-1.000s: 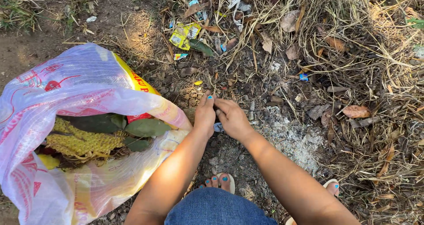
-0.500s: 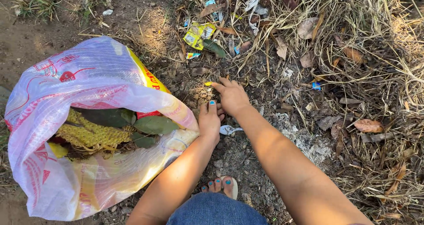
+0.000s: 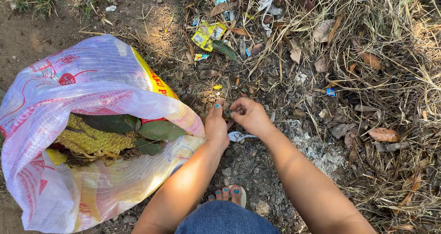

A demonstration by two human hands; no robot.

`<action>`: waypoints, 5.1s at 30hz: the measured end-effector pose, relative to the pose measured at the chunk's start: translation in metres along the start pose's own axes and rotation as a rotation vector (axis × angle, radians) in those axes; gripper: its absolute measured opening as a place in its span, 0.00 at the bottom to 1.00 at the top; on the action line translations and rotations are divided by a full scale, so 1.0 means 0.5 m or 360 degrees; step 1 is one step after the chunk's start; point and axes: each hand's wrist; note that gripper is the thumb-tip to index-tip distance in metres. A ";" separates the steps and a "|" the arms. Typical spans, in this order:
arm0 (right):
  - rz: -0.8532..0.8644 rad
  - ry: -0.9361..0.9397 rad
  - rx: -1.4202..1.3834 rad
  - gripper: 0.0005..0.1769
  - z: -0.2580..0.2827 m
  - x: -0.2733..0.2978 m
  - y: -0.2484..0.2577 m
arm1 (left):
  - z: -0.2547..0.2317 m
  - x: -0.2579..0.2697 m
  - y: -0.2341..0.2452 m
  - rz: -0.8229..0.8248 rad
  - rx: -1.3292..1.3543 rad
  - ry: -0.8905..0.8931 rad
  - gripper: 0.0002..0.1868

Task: The person picks up trash and dry leaves from the ground and places them into a large plastic bag.

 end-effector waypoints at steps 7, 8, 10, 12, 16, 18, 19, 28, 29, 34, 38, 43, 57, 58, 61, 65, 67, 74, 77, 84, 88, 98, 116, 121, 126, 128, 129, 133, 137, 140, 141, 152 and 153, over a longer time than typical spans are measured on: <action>-0.0035 0.0052 0.0225 0.07 0.022 -0.030 0.012 | 0.018 0.006 -0.002 0.0076 -0.0119 -0.0013 0.12; -0.0280 0.0102 0.0466 0.08 0.026 -0.050 0.017 | 0.021 0.008 0.000 0.0068 -0.0114 -0.0015 0.12; -0.0353 0.0180 0.0768 0.10 0.032 -0.087 0.024 | 0.024 0.015 0.003 0.0148 -0.0300 0.0030 0.12; -0.0433 0.0262 0.1069 0.12 0.034 -0.122 0.029 | 0.019 0.025 0.007 0.0175 -0.0321 0.0083 0.12; -0.0202 0.0192 0.1488 0.22 0.028 -0.165 0.037 | 0.004 0.047 0.004 0.0208 -0.0461 0.0181 0.12; -0.0141 0.0199 0.1595 0.18 0.026 -0.169 0.042 | -0.004 0.054 0.004 0.0225 -0.0459 0.0180 0.12; -0.0165 0.0284 0.1611 0.16 0.026 -0.166 0.048 | -0.005 0.057 0.003 0.0255 -0.0461 0.0186 0.12; -0.0209 0.0100 0.1400 0.14 0.045 -0.169 -0.027 | -0.007 0.052 -0.001 0.0190 -0.0432 0.0209 0.12; -0.0157 0.0107 0.1486 0.19 0.040 -0.172 -0.031 | -0.006 0.049 -0.001 0.0188 -0.0429 0.0207 0.12; -0.0125 0.0072 0.1399 0.12 0.034 -0.174 -0.008 | -0.006 0.039 0.001 0.0164 -0.0281 0.0131 0.15; 0.0157 -0.0209 0.0935 0.13 0.067 -0.104 0.039 | -0.020 0.033 -0.017 0.0082 -0.0194 0.0222 0.16; 0.0247 0.0191 0.0781 0.11 0.077 -0.045 0.024 | -0.015 0.021 -0.011 0.0209 -0.0197 0.0115 0.18; 0.0290 0.0444 0.1146 0.16 0.139 -0.196 -0.057 | 0.007 0.043 0.000 0.0028 -0.0330 0.0220 0.15; 0.0316 0.0648 0.1242 0.19 0.143 -0.207 -0.080 | 0.009 0.044 0.001 0.0045 -0.0336 0.0183 0.14; 0.0419 0.0824 0.1438 0.22 0.138 -0.226 -0.112 | 0.008 0.049 0.007 0.0086 -0.0314 0.0118 0.14; 0.0455 0.0623 0.1453 0.22 0.124 -0.231 -0.107 | -0.005 0.062 0.007 0.0052 -0.0395 0.0127 0.14; 0.0414 0.0550 0.1342 0.19 0.125 -0.228 -0.096 | -0.011 0.071 0.007 0.0002 -0.0461 0.0117 0.15; 0.0494 0.1091 0.1117 0.24 0.147 -0.209 -0.157 | -0.026 0.094 0.024 -0.0034 -0.0533 0.0040 0.14; 0.0462 0.0980 0.1172 0.16 0.144 -0.199 -0.170 | -0.027 0.098 0.052 -0.0075 -0.0635 0.0029 0.14; 0.0223 0.0430 0.0463 0.15 0.138 -0.122 -0.058 | -0.025 0.079 0.097 -0.0197 -0.0408 -0.0030 0.17; 0.0404 0.0166 0.0171 0.15 0.122 -0.040 -0.023 | -0.015 0.062 0.084 -0.0183 -0.0147 -0.0081 0.17; 0.0492 -0.0101 -0.0026 0.13 0.114 -0.009 -0.046 | -0.036 0.061 0.067 -0.0089 -0.0263 -0.0135 0.21; 0.0634 0.0243 0.0862 0.39 0.147 -0.005 -0.048 | -0.040 0.085 0.074 -0.0156 -0.0187 -0.0115 0.10; 0.0360 0.0219 0.0616 0.30 0.106 -0.004 -0.027 | -0.041 0.081 0.075 -0.0185 -0.0163 -0.0155 0.10; 0.0258 -0.0121 0.0394 0.27 0.087 0.027 0.112 | -0.051 0.087 0.068 -0.0196 -0.0339 -0.0103 0.09; 0.0255 -0.0282 0.0599 0.27 0.086 0.052 0.194 | -0.044 0.088 0.070 -0.0223 -0.0454 -0.0065 0.10; 0.0303 -0.0382 0.0825 0.26 0.093 0.065 0.236 | -0.043 0.084 0.072 -0.0191 -0.0456 -0.0085 0.10; 0.0645 -0.1102 0.1482 0.21 0.112 0.098 0.321 | -0.029 0.063 0.077 -0.0090 -0.0426 -0.0029 0.12; 0.0365 -0.0617 0.1646 0.17 0.065 0.088 0.273 | -0.020 0.065 0.068 -0.0031 -0.0336 -0.0026 0.14; 0.0109 -0.0279 0.1377 0.15 0.036 0.065 0.171 | -0.018 0.072 0.064 -0.0009 -0.0393 -0.0019 0.15; 0.0044 -0.0188 0.1358 0.13 0.034 0.054 0.135 | -0.017 0.075 0.064 -0.0023 -0.0511 -0.0048 0.17; 0.0241 0.0165 0.1352 0.14 0.034 0.044 0.001 | 0.046 0.061 0.100 -0.0085 -0.1017 -0.0453 0.14; 0.0154 0.0127 0.1210 0.12 0.019 0.039 0.009 | 0.049 0.057 0.105 -0.0099 -0.1070 -0.0469 0.14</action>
Point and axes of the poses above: each hand's wrist, its own x-axis away from the middle knuckle, its own y-axis out of the back of the hand, z = x × y, and after that the axes turned 5 degrees about x, right-handed
